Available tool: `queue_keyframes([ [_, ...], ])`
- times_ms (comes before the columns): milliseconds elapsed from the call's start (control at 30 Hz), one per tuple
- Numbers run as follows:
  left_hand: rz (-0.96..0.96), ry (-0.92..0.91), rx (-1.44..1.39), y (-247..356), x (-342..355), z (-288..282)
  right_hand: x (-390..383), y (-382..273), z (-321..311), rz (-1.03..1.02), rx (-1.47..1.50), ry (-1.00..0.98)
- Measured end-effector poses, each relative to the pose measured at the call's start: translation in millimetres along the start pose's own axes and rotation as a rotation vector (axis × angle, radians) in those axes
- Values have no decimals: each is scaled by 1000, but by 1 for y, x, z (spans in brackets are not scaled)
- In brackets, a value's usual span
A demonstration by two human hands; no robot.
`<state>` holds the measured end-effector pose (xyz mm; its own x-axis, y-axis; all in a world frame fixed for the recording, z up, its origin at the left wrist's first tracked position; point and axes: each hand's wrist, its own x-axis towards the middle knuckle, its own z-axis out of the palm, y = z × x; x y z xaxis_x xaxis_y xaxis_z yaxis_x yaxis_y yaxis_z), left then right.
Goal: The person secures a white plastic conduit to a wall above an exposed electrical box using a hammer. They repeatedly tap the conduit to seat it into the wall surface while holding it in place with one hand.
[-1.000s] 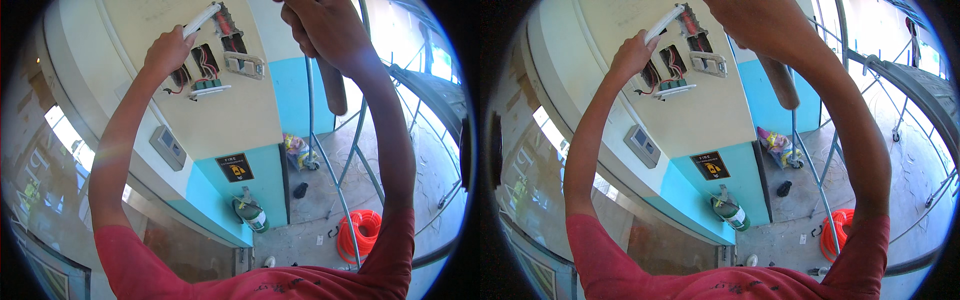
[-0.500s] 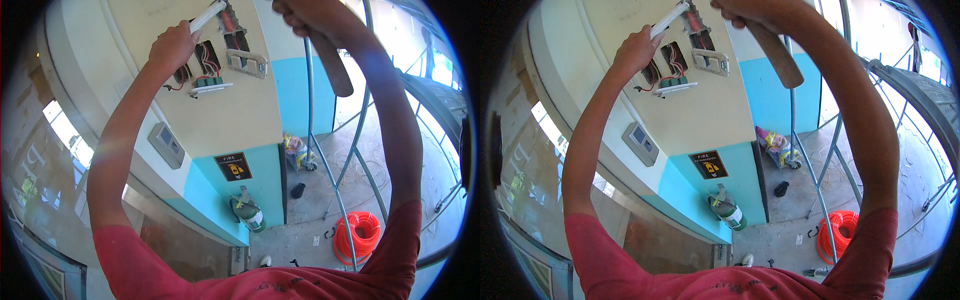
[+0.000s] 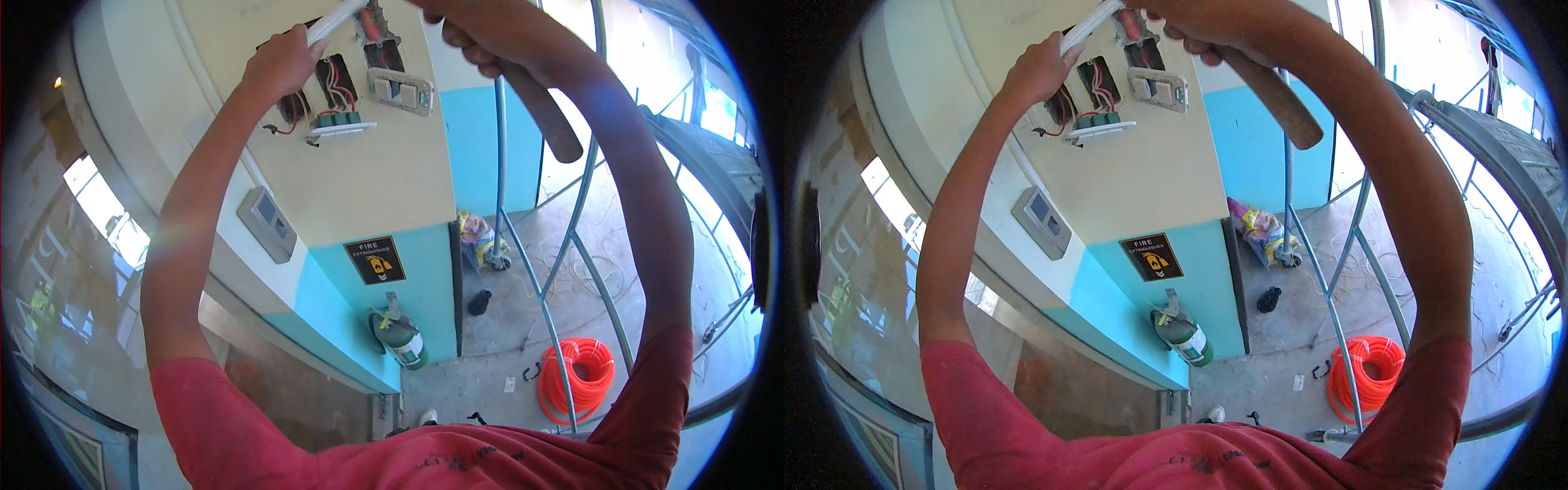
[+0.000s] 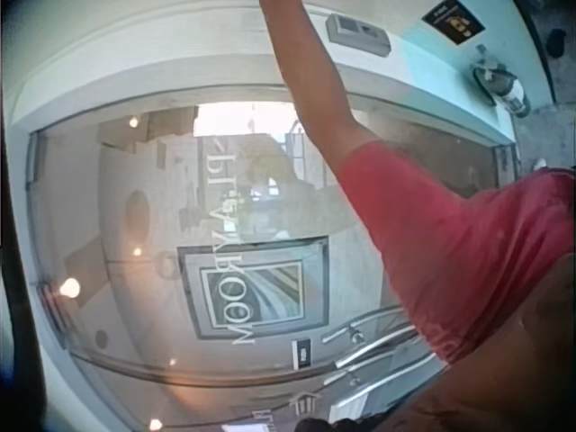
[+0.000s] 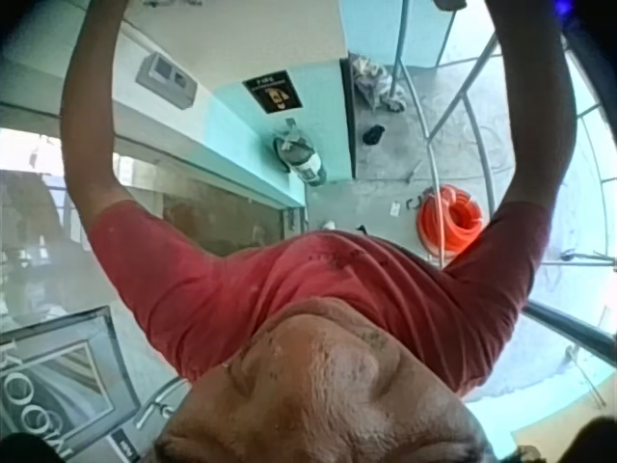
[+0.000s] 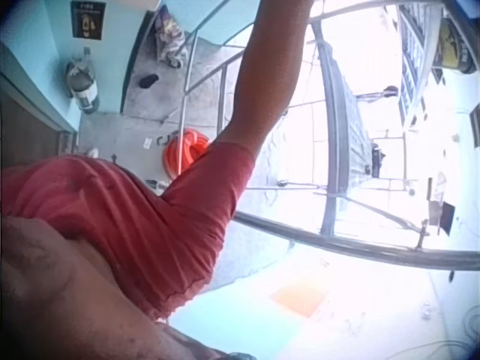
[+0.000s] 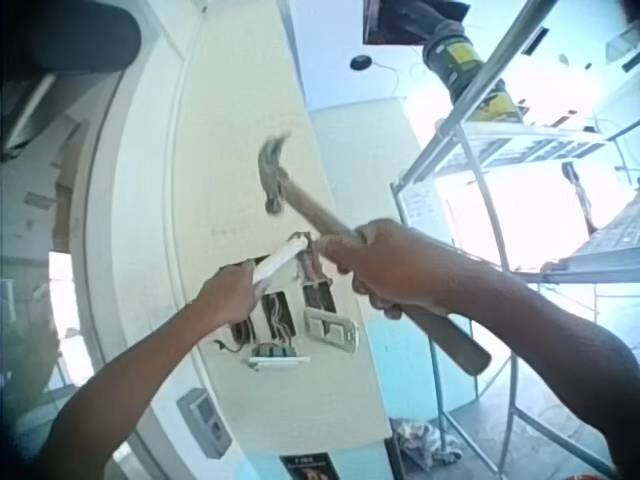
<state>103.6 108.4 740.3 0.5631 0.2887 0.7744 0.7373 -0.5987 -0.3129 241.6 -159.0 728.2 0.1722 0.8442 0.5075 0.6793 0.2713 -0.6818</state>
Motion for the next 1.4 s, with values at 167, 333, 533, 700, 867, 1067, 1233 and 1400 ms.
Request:
queue_keyframes([
  [167,-353,-499,-701,-19,-4,-9,-35,-31,8,49,-120,278],
  [333,326,-97,-376,8,-30,-6,-70,-26,-7,-11,-112,270],
  [533,16,82,-388,-13,-23,-38,-81,-6,13,-28,-250,392],
  [700,-93,-108,-299,-18,2,-29,-71,-9,12,-10,-85,280],
  [867,-154,-108,-188,-4,0,-29,-58,-4,33,-86,-221,489],
  [1067,-97,-101,-172,-11,10,-21,-35,-17,20,-69,-171,453],
  [1233,-94,-118,-184,-11,11,-22,12,-4,26,-683,-57,812],
  [1400,-58,-59,-177,-17,13,-3,63,48,34,-171,-104,382],
])
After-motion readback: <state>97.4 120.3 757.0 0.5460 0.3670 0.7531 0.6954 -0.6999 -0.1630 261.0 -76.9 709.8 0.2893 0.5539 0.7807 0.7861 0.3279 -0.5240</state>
